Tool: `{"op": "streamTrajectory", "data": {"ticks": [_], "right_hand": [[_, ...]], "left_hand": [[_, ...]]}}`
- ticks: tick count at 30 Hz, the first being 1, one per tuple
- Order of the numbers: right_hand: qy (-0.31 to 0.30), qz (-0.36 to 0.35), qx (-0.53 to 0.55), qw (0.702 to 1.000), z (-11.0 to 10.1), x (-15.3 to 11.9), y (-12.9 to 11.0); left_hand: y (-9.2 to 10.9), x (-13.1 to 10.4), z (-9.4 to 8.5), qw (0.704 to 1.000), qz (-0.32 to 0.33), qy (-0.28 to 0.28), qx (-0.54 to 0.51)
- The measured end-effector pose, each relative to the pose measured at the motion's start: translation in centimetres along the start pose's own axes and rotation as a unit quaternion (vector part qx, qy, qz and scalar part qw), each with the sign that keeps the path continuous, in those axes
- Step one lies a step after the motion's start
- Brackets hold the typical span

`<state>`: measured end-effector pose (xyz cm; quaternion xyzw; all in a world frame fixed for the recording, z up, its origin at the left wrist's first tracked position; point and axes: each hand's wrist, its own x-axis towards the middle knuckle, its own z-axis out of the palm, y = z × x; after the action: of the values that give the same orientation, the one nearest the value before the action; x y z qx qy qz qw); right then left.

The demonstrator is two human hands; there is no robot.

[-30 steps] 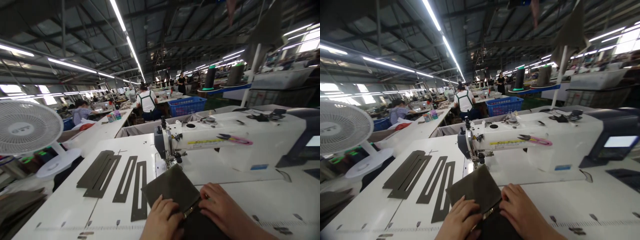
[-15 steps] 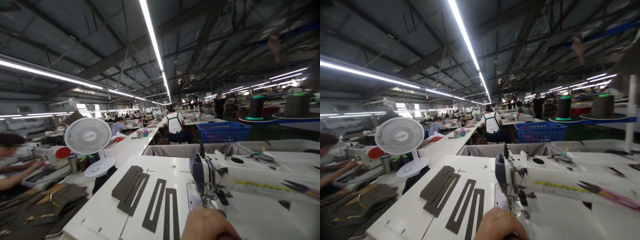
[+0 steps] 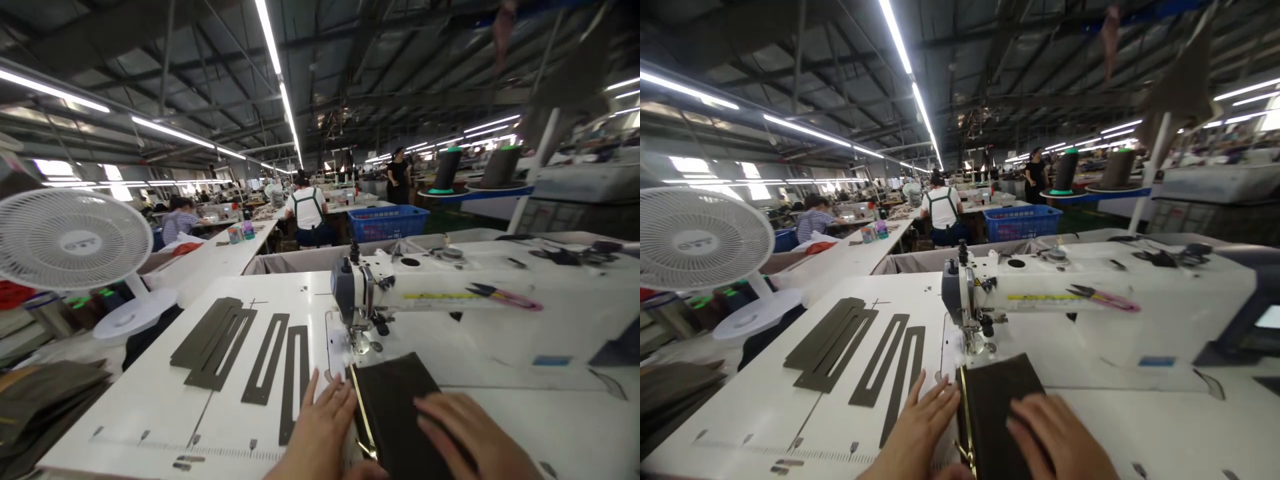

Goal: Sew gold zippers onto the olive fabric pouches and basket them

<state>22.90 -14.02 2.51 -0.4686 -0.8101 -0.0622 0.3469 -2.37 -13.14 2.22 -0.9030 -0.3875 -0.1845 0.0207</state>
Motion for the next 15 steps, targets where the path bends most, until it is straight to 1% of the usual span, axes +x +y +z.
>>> {"op": "streamTrajectory", "data": {"ticks": [1,2,4,5,7,10,12,15], "right_hand": [[-0.011,0.083,-0.010,0.996,0.6,1.0,1.2],[-0.029,0.160,-0.025,0.986,1.3,2.1,2.5],[-0.056,0.206,-0.031,0.976,2.7,4.1,4.7],[-0.065,0.217,-0.031,0.973,3.3,4.9,5.4],[-0.070,0.222,-0.030,0.972,4.1,5.9,6.2],[-0.063,0.218,-0.048,0.973,4.2,6.2,6.0],[-0.064,0.216,-0.072,0.972,3.9,6.1,5.8],[-0.089,0.218,-0.110,0.966,3.7,6.1,6.1]], "left_hand": [[0.4,0.3,-0.8,0.999,-0.019,-0.039,-0.015],[0.8,0.7,-1.6,0.996,-0.032,-0.072,-0.028],[1.2,1.8,-2.9,0.991,-0.042,-0.117,-0.048],[1.3,2.3,-3.4,0.989,-0.043,-0.130,-0.055],[1.1,3.2,-4.0,0.986,-0.037,-0.149,-0.064],[0.5,4.0,-4.0,0.984,-0.018,-0.166,-0.060],[0.2,4.3,-3.7,0.986,-0.020,-0.159,-0.044],[0.1,4.8,-2.8,0.991,-0.031,-0.131,-0.012]]}}
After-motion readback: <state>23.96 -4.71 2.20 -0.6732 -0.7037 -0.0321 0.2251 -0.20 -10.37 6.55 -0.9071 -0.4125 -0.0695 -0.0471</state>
